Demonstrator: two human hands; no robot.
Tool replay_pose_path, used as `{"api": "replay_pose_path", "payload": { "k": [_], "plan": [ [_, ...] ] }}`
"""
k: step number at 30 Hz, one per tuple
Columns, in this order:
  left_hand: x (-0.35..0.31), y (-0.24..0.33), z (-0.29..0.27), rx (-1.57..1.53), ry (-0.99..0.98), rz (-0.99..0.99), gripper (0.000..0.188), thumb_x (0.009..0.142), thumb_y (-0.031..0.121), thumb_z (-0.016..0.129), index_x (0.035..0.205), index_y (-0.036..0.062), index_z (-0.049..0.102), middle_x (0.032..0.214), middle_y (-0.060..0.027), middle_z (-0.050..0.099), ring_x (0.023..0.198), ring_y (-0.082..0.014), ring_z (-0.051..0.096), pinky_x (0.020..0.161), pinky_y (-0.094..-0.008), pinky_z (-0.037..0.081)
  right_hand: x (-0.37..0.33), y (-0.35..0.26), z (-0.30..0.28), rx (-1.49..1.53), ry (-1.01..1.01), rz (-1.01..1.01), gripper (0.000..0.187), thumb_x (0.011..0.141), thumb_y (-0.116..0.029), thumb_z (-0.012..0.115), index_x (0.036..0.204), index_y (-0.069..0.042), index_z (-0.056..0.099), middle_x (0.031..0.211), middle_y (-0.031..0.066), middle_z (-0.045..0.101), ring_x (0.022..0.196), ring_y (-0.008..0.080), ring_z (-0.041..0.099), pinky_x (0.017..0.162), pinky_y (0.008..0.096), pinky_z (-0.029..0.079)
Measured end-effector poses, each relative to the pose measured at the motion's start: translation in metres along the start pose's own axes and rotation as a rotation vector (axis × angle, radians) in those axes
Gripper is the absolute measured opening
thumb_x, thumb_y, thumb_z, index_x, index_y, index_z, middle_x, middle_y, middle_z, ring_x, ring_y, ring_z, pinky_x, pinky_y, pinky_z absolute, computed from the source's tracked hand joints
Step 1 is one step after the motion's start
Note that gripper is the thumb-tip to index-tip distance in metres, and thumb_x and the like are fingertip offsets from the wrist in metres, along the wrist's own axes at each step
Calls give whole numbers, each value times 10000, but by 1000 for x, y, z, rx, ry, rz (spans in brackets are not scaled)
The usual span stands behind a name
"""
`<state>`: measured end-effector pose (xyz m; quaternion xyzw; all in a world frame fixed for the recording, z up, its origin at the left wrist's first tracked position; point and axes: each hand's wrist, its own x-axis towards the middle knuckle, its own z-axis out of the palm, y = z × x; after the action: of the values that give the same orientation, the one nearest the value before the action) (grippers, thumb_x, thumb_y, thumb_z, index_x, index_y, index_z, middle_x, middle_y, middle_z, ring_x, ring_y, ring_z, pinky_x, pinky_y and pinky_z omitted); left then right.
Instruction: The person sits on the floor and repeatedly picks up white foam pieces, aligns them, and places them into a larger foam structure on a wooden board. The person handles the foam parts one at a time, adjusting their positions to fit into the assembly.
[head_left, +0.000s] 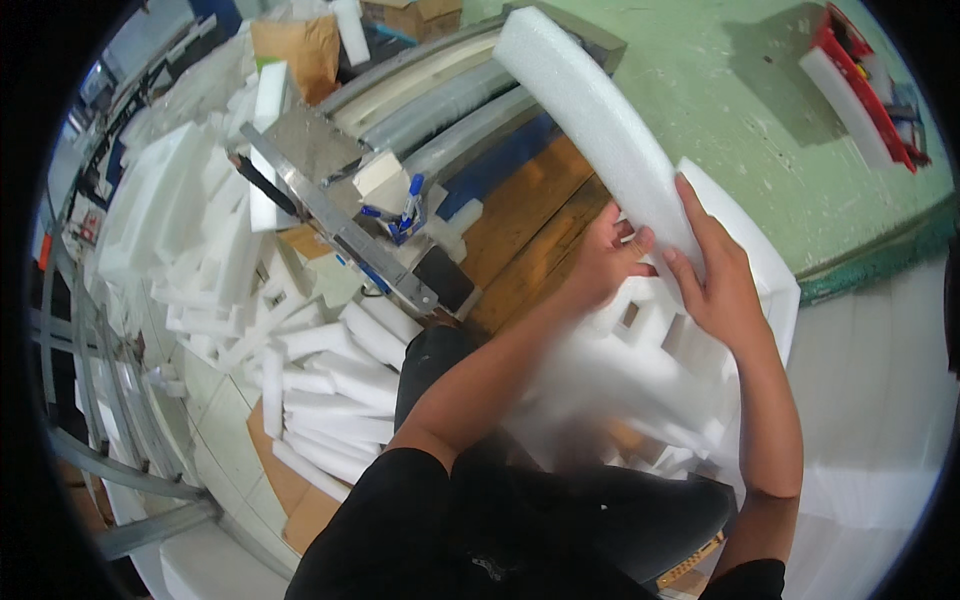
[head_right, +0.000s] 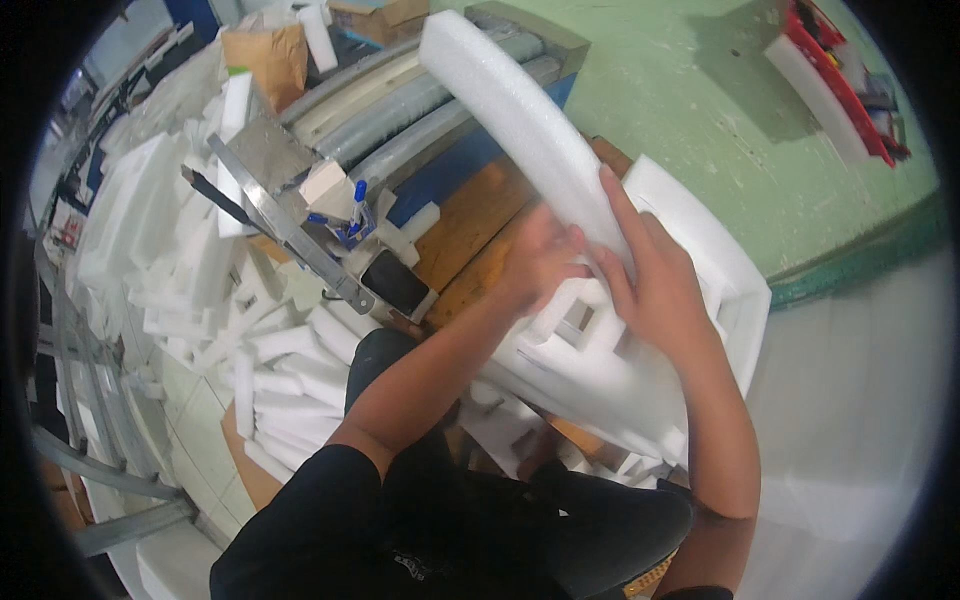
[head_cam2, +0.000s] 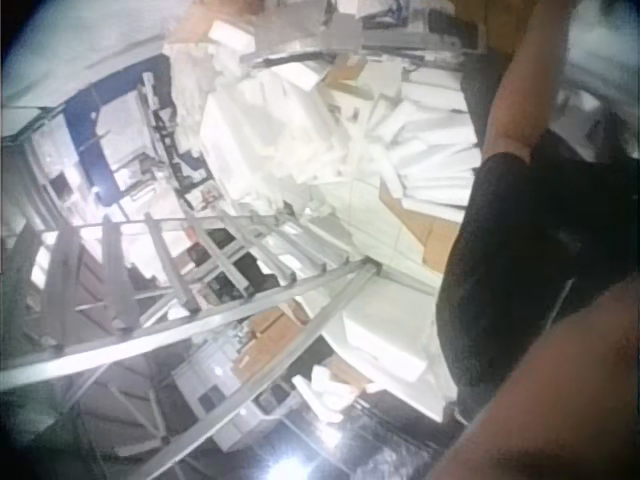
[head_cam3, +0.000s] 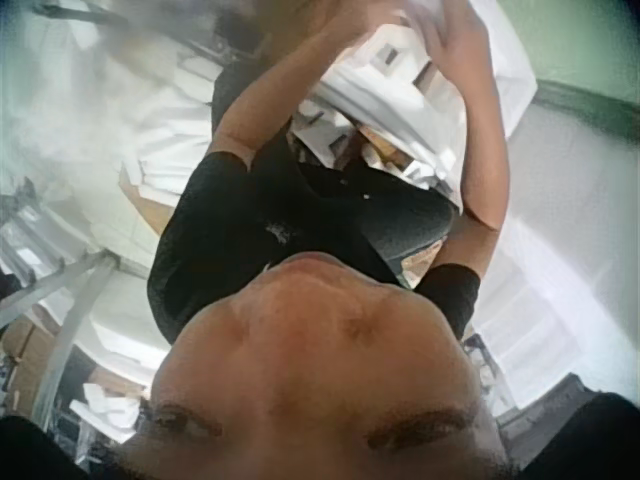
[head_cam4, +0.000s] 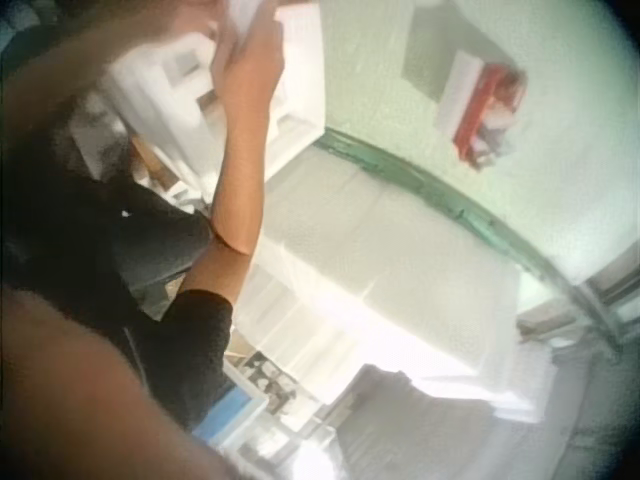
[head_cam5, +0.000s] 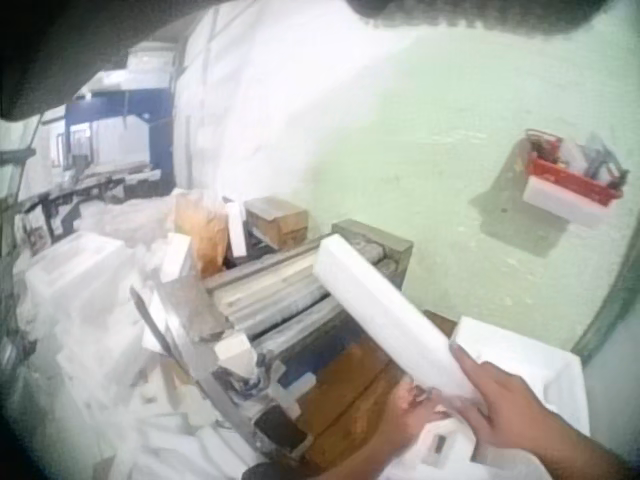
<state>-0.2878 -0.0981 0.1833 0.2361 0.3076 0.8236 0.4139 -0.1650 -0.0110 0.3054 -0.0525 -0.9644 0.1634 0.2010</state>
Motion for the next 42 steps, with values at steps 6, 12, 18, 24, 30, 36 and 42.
{"api": "replay_pose_path", "payload": {
  "k": [6,12,18,24,30,36,42],
  "plan": [
    [28,11,-63,-101,224,-31,635,1017,206,640,1560,37,358,1397,-131,547,1221,-276,593,1058,-497,521,108,52,71,4,-145,-109,722,924,-129,701,1589,-195,428,1071,254,688,951,434,647,880,460,514],
    [35,6,-95,-229,195,-103,876,976,198,676,1659,62,145,1536,-190,402,1291,-324,547,1104,-501,495,161,69,120,-112,-248,-113,705,937,-134,695,1587,-214,434,1057,257,683,996,437,631,913,477,497],
    [35,14,-116,-318,247,-88,882,989,252,649,1656,41,113,1588,-236,364,1374,-380,514,1113,-507,474,197,64,149,-90,-226,-218,677,944,-135,685,1576,-199,451,1011,255,675,940,447,638,869,485,505],
    [34,17,-134,-336,348,-99,811,1000,295,627,1626,9,197,1546,-237,440,1348,-389,549,1109,-482,469,259,54,193,-89,-152,-279,671,934,-161,698,1563,-185,467,994,266,686,912,468,651,858,495,514],
    [33,23,-142,-262,388,-179,790,992,300,641,1608,-5,252,1464,-217,538,1259,-342,621,1081,-431,492,330,47,240,-162,-33,-421,664,928,-207,727,1527,-82,470,1073,273,695,921,459,698,872,483,550],
    [39,7,-147,-267,387,-220,748,997,291,641,1589,-12,298,1383,-181,612,1155,-286,672,1027,-401,527,399,11,271,-110,-46,-331,547,881,-172,710,1371,38,583,1133,314,689,1079,457,656,967,493,504],
    [46,-10,-138,-249,289,-203,563,1034,313,570,1496,12,458,1301,-106,675,1136,-228,676,1011,-397,528,450,-2,303,20,108,-264,539,889,-182,703,1367,47,607,1210,329,669,1140,467,642,1016,488,488]
  ]
}}
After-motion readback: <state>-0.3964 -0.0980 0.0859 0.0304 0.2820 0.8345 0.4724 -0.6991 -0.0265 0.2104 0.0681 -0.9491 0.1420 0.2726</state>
